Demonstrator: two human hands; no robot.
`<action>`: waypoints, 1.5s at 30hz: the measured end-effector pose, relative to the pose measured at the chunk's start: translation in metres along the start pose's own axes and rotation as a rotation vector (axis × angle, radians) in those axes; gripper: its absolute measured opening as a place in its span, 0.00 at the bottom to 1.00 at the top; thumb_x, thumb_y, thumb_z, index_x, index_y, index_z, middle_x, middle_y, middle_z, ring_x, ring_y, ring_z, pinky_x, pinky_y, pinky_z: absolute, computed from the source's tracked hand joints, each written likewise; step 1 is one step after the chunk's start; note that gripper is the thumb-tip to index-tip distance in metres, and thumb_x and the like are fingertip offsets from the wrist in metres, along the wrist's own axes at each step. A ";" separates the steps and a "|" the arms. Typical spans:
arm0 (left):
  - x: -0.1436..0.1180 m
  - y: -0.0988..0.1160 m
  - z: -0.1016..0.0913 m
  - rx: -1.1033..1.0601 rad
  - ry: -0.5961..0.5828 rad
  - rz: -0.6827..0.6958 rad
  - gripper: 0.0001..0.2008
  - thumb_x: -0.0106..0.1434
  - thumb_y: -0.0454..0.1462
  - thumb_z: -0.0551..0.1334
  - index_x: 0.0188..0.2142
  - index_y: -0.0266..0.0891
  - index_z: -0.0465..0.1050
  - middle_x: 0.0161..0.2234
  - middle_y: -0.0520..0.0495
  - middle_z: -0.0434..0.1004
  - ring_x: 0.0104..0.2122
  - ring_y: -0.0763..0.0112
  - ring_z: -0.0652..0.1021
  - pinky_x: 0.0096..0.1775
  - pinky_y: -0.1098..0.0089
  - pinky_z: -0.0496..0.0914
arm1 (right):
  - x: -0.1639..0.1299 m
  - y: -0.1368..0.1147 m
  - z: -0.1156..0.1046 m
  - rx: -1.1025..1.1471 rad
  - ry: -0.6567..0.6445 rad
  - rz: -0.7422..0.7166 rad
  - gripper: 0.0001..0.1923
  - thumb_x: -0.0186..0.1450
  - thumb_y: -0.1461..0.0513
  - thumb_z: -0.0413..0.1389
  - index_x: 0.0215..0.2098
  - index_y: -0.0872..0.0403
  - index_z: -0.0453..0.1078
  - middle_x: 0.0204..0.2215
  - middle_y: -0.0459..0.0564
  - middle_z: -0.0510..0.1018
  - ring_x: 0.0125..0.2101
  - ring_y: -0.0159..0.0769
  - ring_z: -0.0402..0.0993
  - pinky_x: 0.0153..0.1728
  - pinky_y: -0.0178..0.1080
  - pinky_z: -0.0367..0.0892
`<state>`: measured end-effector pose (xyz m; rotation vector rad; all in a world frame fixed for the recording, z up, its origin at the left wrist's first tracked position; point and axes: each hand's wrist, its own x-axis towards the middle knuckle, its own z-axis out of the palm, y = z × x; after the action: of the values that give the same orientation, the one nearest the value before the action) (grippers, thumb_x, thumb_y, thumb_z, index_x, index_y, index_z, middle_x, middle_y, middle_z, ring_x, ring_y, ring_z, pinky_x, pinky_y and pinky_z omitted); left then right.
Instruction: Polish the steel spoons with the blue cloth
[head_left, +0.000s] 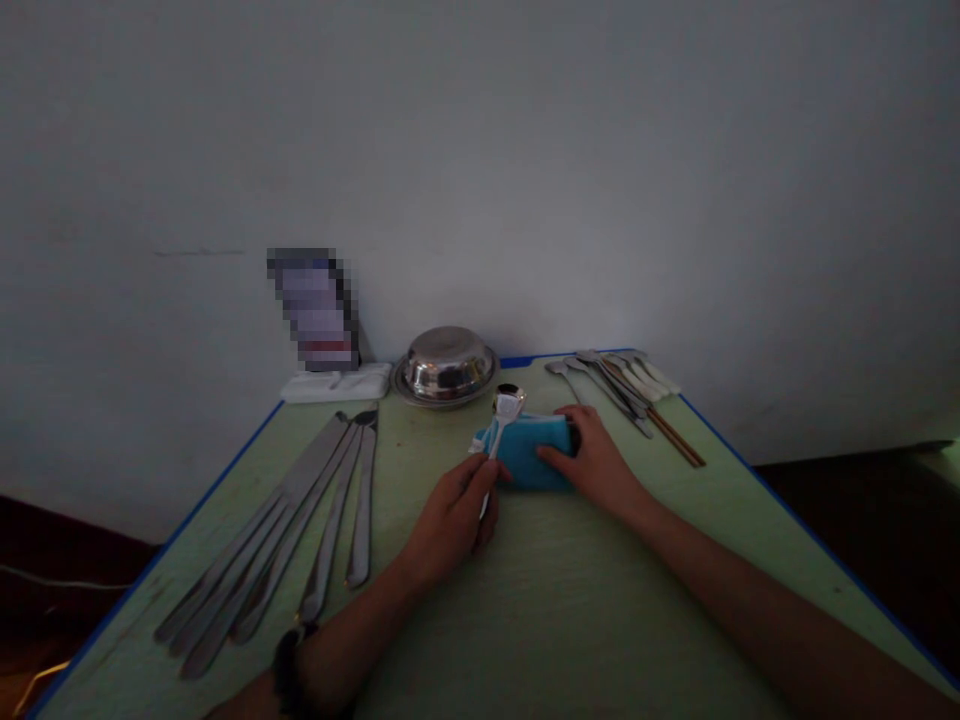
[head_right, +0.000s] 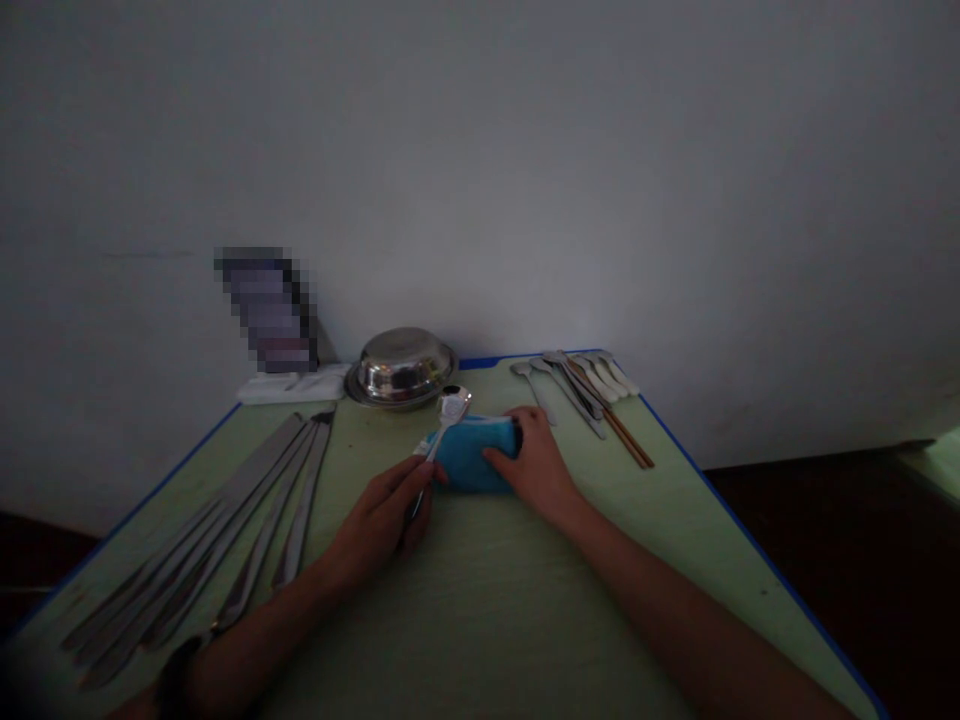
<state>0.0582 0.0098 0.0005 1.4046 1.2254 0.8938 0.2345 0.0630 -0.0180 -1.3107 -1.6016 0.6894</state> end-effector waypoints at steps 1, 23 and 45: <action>0.000 0.000 0.000 0.002 0.004 0.002 0.14 0.64 0.45 0.46 0.34 0.38 0.63 0.09 0.61 0.55 0.10 0.79 0.59 0.15 0.79 0.57 | 0.002 0.000 -0.002 -0.019 0.020 -0.033 0.16 0.46 0.60 0.61 0.33 0.53 0.66 0.38 0.51 0.66 0.41 0.42 0.64 0.46 0.45 0.59; -0.001 0.003 -0.002 0.301 -0.102 -0.003 0.14 0.62 0.41 0.49 0.29 0.36 0.68 0.16 0.56 0.58 0.18 0.76 0.63 0.21 0.75 0.56 | -0.017 -0.020 0.004 -0.074 0.015 -0.311 0.13 0.59 0.60 0.52 0.43 0.51 0.66 0.47 0.53 0.63 0.50 0.39 0.58 0.52 0.44 0.54; -0.006 0.006 -0.006 0.201 -0.265 0.023 0.17 0.63 0.45 0.46 0.33 0.36 0.67 0.16 0.58 0.54 0.18 0.77 0.61 0.20 0.77 0.56 | -0.008 -0.027 0.002 1.083 -0.124 0.412 0.18 0.58 0.48 0.45 0.34 0.49 0.70 0.37 0.45 0.77 0.38 0.40 0.72 0.38 0.43 0.66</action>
<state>0.0526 0.0053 0.0078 1.6416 1.1208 0.5888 0.2207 0.0482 0.0019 -0.7505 -0.7617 1.6182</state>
